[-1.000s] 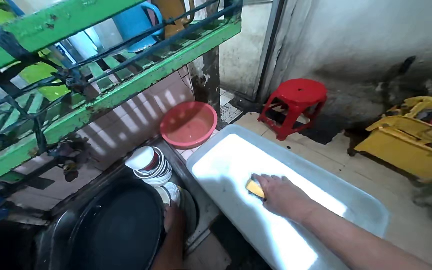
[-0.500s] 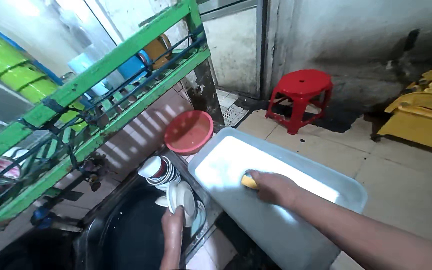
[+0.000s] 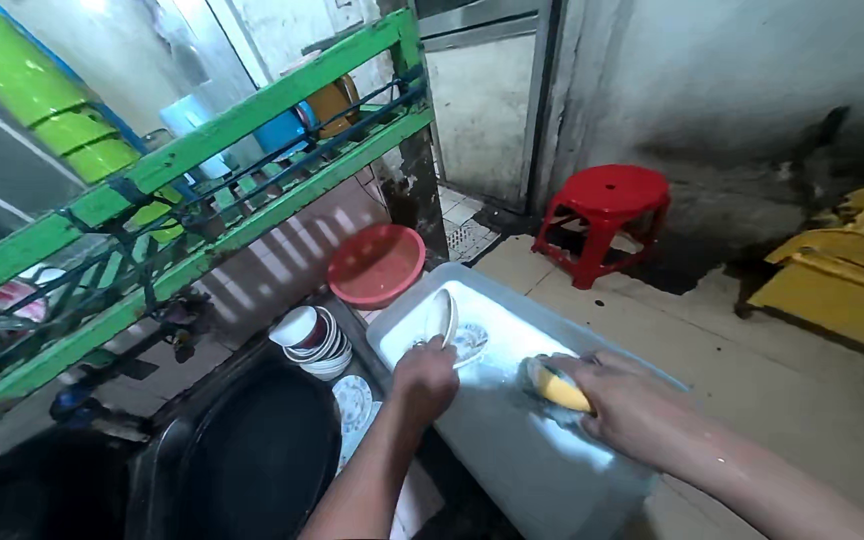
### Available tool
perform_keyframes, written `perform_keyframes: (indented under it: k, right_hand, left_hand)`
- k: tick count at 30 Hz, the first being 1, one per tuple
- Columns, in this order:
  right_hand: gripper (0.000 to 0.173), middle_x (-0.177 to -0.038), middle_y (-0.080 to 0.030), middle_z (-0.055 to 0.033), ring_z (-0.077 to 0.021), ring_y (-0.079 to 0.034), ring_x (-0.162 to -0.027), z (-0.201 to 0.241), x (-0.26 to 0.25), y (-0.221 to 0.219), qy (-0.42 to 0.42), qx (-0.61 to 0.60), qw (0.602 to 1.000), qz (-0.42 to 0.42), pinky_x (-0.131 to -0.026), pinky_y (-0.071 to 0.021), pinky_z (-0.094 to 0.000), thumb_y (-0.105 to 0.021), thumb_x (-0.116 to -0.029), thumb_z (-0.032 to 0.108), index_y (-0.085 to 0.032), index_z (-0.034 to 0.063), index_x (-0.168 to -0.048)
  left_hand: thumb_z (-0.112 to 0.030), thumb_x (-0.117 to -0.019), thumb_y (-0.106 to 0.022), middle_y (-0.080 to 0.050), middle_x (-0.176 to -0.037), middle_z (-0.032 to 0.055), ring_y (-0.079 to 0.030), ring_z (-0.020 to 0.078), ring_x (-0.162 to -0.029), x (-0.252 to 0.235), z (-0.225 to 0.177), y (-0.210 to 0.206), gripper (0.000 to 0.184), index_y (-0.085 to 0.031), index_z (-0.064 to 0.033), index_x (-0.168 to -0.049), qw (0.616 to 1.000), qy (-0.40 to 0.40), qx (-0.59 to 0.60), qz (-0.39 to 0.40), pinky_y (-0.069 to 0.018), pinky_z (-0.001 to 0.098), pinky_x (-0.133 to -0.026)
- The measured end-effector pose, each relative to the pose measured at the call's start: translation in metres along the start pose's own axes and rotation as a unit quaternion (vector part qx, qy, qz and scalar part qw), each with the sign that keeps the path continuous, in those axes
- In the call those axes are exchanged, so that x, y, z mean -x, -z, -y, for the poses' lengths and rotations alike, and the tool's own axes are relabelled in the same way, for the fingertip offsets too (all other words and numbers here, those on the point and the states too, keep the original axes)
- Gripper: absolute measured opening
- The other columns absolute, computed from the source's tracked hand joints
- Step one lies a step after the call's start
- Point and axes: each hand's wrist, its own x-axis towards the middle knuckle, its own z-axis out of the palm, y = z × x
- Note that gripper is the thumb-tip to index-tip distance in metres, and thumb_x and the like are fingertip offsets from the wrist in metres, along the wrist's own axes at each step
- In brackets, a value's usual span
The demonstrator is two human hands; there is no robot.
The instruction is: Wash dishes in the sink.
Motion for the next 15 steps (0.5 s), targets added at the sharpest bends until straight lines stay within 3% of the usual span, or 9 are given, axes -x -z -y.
perform_keyframes:
  k: [2,4,6,7,9,11,13,14,15]
  right_hand:
    - [0.071,-0.130,-0.064,-0.0220,-0.0434,-0.060,-0.122,-0.010,0.004,-0.012,-0.004,-0.017,0.999,-0.041,-0.100,-0.0497,-0.0604,-0.084,-0.0803,0.019,-0.057,0.0170,-0.146]
    - [0.071,-0.130,-0.064,-0.0218,-0.0429,-0.060,-0.121,-0.014,0.004,-0.019,-0.016,-0.026,0.998,-0.050,-0.100,-0.0494,-0.0603,-0.083,-0.0808,0.020,-0.056,0.0164,-0.146]
    - [0.070,-0.130,-0.064,-0.0215,-0.0431,-0.060,-0.121,-0.015,0.001,-0.021,-0.023,-0.031,0.998,-0.046,-0.100,-0.0483,-0.0613,-0.082,-0.0812,0.021,-0.056,0.0176,-0.146]
    - [0.070,-0.128,-0.065,-0.0213,-0.0431,-0.060,-0.120,-0.015,0.001,-0.023,-0.023,-0.027,0.998,-0.048,-0.098,-0.0491,-0.0618,-0.083,-0.0807,0.021,-0.057,0.0182,-0.146]
    - [0.070,-0.125,-0.067,-0.0210,-0.0428,-0.062,-0.117,-0.015,0.000,-0.027,-0.023,-0.009,0.998,-0.050,-0.095,-0.0508,-0.0617,-0.085,-0.0795,0.022,-0.059,0.0187,-0.144]
    - [0.070,-0.127,-0.065,-0.0208,-0.0423,-0.061,-0.119,-0.012,-0.001,-0.025,-0.032,0.007,0.999,-0.031,-0.096,-0.0504,-0.0608,-0.085,-0.0800,0.023,-0.058,0.0196,-0.145]
    - [0.071,-0.127,-0.066,-0.0200,-0.0423,-0.061,-0.119,-0.011,-0.001,-0.026,-0.038,0.022,0.999,-0.028,-0.095,-0.0510,-0.0607,-0.086,-0.0791,0.024,-0.058,0.0198,-0.144]
    - [0.072,-0.126,-0.066,-0.0198,-0.0424,-0.062,-0.117,-0.011,-0.001,-0.028,-0.034,0.029,0.998,-0.036,-0.094,-0.0516,-0.0607,-0.086,-0.0775,0.023,-0.059,0.0195,-0.144]
    - [0.072,-0.122,-0.068,-0.0188,-0.0419,-0.064,-0.115,-0.012,-0.001,-0.030,-0.028,0.037,0.998,-0.047,-0.093,-0.0528,-0.0604,-0.087,-0.0757,0.022,-0.060,0.0193,-0.142]
  left_hand:
    - [-0.053,-0.0951,-0.066,-0.040,-0.161,0.0165,-0.041,0.0326,-0.147,0.011,0.004,-0.009,0.066,-0.050,-0.0264,-0.153,0.997,-0.047,0.045,-0.030,-0.0323,0.0594,-0.119]
    - [-0.049,-0.0954,-0.068,-0.039,-0.163,0.0103,-0.034,0.0255,-0.152,0.032,0.017,-0.008,0.063,-0.052,-0.0254,-0.152,0.986,-0.054,0.132,-0.081,-0.0211,0.0566,-0.125]
    - [-0.029,-0.1018,-0.056,-0.049,-0.156,0.0113,-0.041,0.0271,-0.148,0.052,0.062,-0.028,0.044,-0.063,-0.0123,-0.142,0.949,-0.033,0.217,-0.226,-0.0301,0.0511,-0.123]
    - [-0.026,-0.1041,-0.047,-0.053,-0.152,0.0157,-0.044,0.0318,-0.145,0.060,0.094,-0.049,0.042,-0.066,-0.0059,-0.136,0.927,0.008,0.223,-0.300,-0.0337,0.0515,-0.121]
    - [-0.025,-0.1087,-0.039,-0.049,-0.151,0.0273,-0.039,0.0463,-0.145,0.085,0.165,-0.102,0.045,-0.065,0.0017,-0.134,0.899,0.165,0.202,-0.351,-0.0282,0.0585,-0.122]
    - [-0.027,-0.1124,-0.037,-0.035,-0.161,0.0278,-0.020,0.0551,-0.151,0.122,0.215,-0.144,0.047,-0.052,-0.0013,-0.149,0.860,0.382,0.208,-0.267,-0.0164,0.0677,-0.121]
    - [-0.028,-0.1132,-0.033,-0.020,-0.165,0.0323,-0.013,0.0625,-0.149,0.152,0.255,-0.185,0.051,-0.036,-0.0050,-0.159,0.789,0.543,0.204,-0.201,-0.0174,0.0763,-0.115]
    - [-0.037,-0.1132,-0.031,-0.015,-0.165,0.0351,-0.013,0.0620,-0.149,0.161,0.269,-0.201,0.058,-0.029,-0.0034,-0.161,0.734,0.601,0.242,-0.203,-0.0188,0.0740,-0.116]
    - [-0.041,-0.1122,-0.032,-0.019,-0.163,0.0355,-0.021,0.0580,-0.148,0.167,0.276,-0.213,0.063,-0.028,-0.0014,-0.161,0.693,0.631,0.279,-0.207,-0.0242,0.0693,-0.117]
